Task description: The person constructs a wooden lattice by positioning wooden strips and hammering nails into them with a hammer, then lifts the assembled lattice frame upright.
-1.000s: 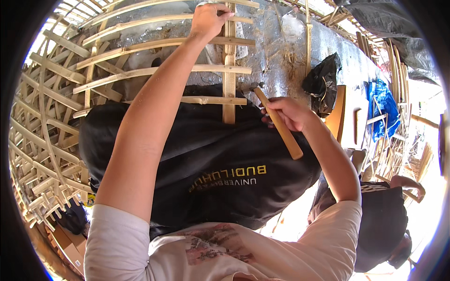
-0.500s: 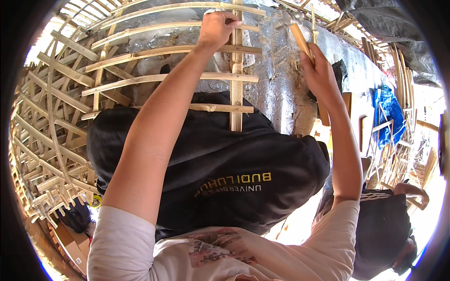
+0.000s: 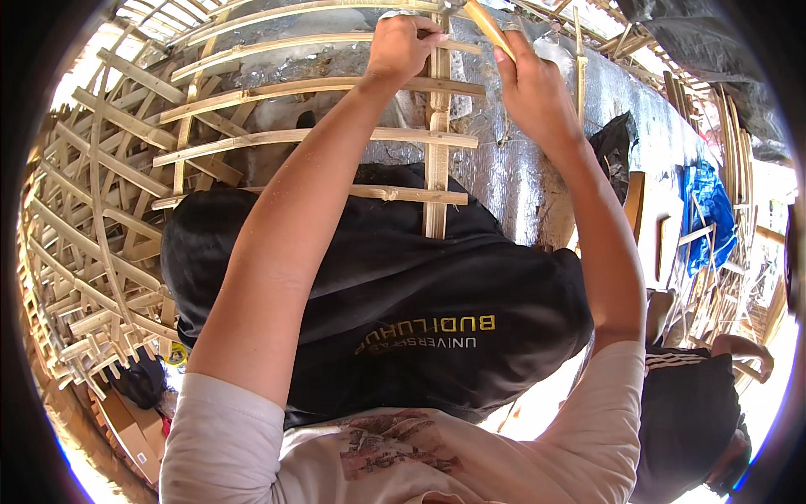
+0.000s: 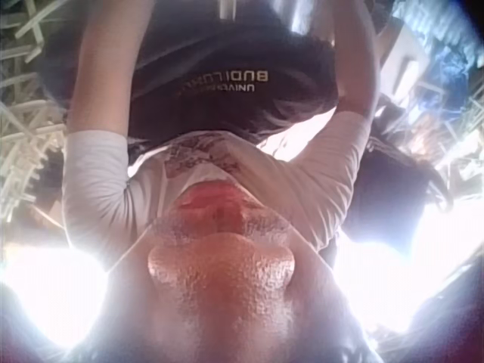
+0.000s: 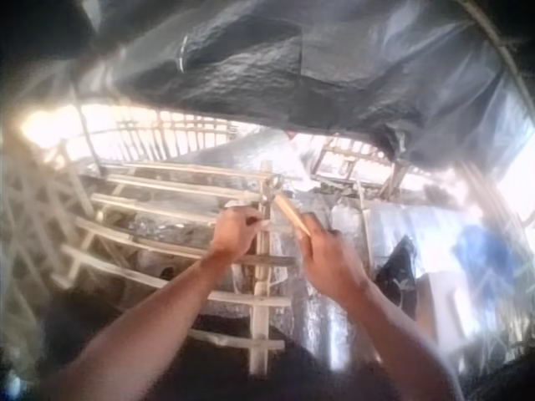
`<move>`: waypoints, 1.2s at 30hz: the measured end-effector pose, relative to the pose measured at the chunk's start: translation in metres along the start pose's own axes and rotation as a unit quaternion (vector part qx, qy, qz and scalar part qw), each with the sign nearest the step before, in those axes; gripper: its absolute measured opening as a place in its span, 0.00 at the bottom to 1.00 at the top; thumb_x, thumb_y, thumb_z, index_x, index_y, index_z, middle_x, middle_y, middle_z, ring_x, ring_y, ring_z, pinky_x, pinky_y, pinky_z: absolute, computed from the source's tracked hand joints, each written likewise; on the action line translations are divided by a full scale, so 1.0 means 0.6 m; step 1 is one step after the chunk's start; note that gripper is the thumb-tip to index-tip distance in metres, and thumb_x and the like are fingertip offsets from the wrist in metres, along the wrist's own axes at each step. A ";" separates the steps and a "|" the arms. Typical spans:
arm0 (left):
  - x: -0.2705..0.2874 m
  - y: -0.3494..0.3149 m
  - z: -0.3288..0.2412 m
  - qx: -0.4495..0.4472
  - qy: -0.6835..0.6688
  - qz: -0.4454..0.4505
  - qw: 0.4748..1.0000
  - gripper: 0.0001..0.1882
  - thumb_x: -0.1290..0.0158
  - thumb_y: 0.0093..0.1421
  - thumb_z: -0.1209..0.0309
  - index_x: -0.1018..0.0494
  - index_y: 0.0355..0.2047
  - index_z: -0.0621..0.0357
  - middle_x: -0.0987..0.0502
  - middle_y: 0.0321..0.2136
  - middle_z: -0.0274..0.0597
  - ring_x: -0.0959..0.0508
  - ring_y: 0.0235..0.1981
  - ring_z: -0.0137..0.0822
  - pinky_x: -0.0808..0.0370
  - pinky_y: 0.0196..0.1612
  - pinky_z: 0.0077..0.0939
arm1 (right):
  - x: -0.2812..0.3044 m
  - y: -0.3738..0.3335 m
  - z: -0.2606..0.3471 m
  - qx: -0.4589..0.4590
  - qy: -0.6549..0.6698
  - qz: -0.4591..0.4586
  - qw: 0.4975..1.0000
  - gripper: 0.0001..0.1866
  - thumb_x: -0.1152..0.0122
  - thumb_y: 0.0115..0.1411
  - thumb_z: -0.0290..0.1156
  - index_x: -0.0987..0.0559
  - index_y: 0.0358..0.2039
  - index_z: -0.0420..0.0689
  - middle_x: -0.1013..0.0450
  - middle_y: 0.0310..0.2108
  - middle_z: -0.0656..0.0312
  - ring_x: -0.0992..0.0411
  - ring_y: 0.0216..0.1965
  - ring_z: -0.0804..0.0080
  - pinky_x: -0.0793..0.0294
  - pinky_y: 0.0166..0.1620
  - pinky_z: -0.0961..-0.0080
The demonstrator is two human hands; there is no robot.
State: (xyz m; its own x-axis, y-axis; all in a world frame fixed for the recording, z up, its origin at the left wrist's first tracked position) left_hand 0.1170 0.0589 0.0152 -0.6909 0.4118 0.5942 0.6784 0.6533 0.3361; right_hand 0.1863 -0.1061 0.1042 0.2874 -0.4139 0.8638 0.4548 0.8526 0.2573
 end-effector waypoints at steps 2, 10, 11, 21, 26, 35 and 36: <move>0.001 -0.001 0.003 -0.004 -0.001 -0.006 1.000 0.13 0.37 0.54 0.57 0.16 0.32 0.51 0.25 0.13 0.45 0.26 0.16 0.40 0.26 0.29 0.33 | -0.009 -0.003 -0.004 -0.005 -0.011 0.009 1.000 0.11 0.52 0.68 0.36 0.31 0.43 0.43 0.28 0.18 0.44 0.27 0.25 0.37 0.29 0.30 0.46; 0.002 0.003 0.009 -0.014 0.005 -0.012 1.000 0.14 0.37 0.54 0.53 0.16 0.32 0.49 0.27 0.11 0.42 0.27 0.14 0.38 0.27 0.26 0.33 | -0.023 -0.008 -0.016 -0.038 -0.010 0.028 0.999 0.11 0.53 0.68 0.36 0.31 0.44 0.44 0.27 0.19 0.41 0.27 0.26 0.35 0.29 0.31 0.43; 0.002 0.002 0.008 -0.022 0.010 -0.013 1.000 0.15 0.37 0.54 0.53 0.16 0.32 0.49 0.27 0.11 0.42 0.27 0.14 0.38 0.27 0.26 0.33 | -0.029 -0.008 -0.018 -0.032 -0.024 0.042 0.998 0.11 0.53 0.68 0.37 0.31 0.44 0.44 0.27 0.19 0.41 0.27 0.26 0.35 0.29 0.31 0.43; 0.003 -0.002 0.005 -0.046 -0.008 -0.019 0.999 0.14 0.38 0.54 0.53 0.16 0.31 0.48 0.25 0.12 0.43 0.25 0.16 0.38 0.25 0.29 0.33 | -0.034 -0.013 -0.024 -0.054 -0.027 0.046 0.997 0.11 0.54 0.68 0.37 0.32 0.44 0.43 0.27 0.20 0.40 0.27 0.27 0.34 0.29 0.31 0.43; -0.005 0.003 0.019 0.009 0.045 0.021 0.999 0.15 0.38 0.53 0.52 0.16 0.31 0.48 0.26 0.11 0.42 0.26 0.14 0.38 0.26 0.29 0.33 | -0.024 -0.016 -0.010 -0.041 -0.010 0.024 0.999 0.11 0.54 0.68 0.36 0.32 0.44 0.43 0.27 0.20 0.41 0.27 0.26 0.35 0.28 0.30 0.44; 0.003 0.002 0.002 -0.028 -0.033 0.011 0.999 0.09 0.39 0.51 0.68 0.19 0.30 0.59 0.19 0.29 0.49 0.20 0.32 0.49 0.24 0.37 0.37 | -0.025 -0.008 -0.005 -0.037 -0.001 0.025 0.999 0.10 0.53 0.68 0.35 0.31 0.43 0.43 0.27 0.18 0.45 0.26 0.23 0.39 0.28 0.29 0.47; -0.005 0.003 0.010 0.016 -0.015 0.046 0.999 0.09 0.40 0.51 0.67 0.19 0.30 0.59 0.20 0.29 0.49 0.20 0.32 0.49 0.24 0.37 0.38 | -0.038 -0.008 -0.010 -0.053 -0.020 0.083 0.995 0.10 0.53 0.68 0.35 0.30 0.43 0.42 0.27 0.18 0.45 0.26 0.22 0.38 0.28 0.29 0.47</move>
State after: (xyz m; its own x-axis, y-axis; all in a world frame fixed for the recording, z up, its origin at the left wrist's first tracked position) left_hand 0.1189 0.0625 0.0097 -0.6344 0.4895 0.5982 0.7309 0.6317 0.2583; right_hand 0.1827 -0.1028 0.0807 0.3333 -0.2557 0.9075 0.4914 0.8686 0.0643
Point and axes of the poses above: each hand's wrist, its own y-axis towards the middle knuckle, its own x-axis out of the back of the hand, z = x × y, the point moved 7 cm from there along y, towards the middle knuckle
